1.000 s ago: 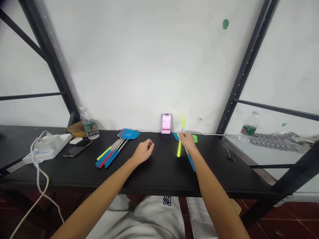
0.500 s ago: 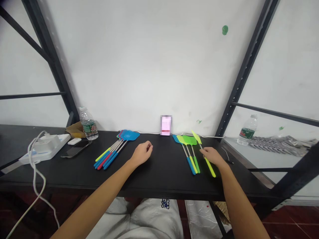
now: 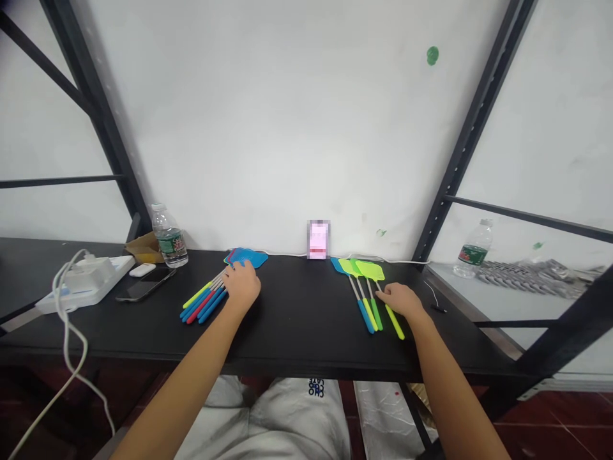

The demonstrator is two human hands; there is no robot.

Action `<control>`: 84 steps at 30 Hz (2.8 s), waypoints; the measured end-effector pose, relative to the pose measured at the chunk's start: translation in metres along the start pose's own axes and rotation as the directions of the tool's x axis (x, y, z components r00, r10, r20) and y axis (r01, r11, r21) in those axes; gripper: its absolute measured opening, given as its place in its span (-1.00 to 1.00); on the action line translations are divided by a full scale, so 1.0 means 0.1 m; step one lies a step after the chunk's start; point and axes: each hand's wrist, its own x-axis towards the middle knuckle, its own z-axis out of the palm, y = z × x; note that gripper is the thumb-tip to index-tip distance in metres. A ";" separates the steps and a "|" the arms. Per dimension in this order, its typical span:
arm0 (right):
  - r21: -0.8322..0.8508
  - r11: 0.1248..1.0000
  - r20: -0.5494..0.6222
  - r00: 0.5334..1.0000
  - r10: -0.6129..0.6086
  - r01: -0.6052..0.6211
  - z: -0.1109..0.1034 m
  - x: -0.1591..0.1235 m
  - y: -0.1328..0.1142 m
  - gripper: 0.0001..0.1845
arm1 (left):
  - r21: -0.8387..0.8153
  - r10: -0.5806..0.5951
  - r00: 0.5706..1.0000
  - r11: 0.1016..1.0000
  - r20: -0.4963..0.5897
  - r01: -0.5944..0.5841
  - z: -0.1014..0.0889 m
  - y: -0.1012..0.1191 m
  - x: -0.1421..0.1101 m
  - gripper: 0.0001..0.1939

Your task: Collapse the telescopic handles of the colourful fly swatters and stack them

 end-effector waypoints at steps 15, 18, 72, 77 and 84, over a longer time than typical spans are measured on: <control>0.057 0.998 -0.029 1.000 0.003 -0.001 0.02 0.02 0.05 -0.50 | 0.057 -0.111 0.986 0.993 0.125 0.104 0.15 -0.18 0.16 -0.63; 0.053 0.999 -0.026 1.000 0.012 -0.011 0.02 0.02 0.05 -0.50 | 0.054 -0.098 0.971 0.995 0.217 0.088 0.12 -0.17 0.17 -0.61; 0.997 -0.036 0.065 0.996 -0.063 -0.068 0.49 0.12 -2.63 -0.49 | -0.451 0.599 0.799 0.728 0.053 -0.516 -0.04 0.22 -0.06 -0.47; 1.000 -0.008 0.025 0.998 -0.061 -0.025 0.46 0.16 -2.61 -0.50 | -0.504 0.580 0.814 0.713 0.033 -0.488 0.00 0.24 -0.06 -0.44; 0.999 0.007 -0.053 0.996 -0.070 0.054 0.41 0.17 -2.58 -0.52 | -0.518 0.573 0.819 0.710 0.033 -0.476 0.01 0.27 -0.05 -0.41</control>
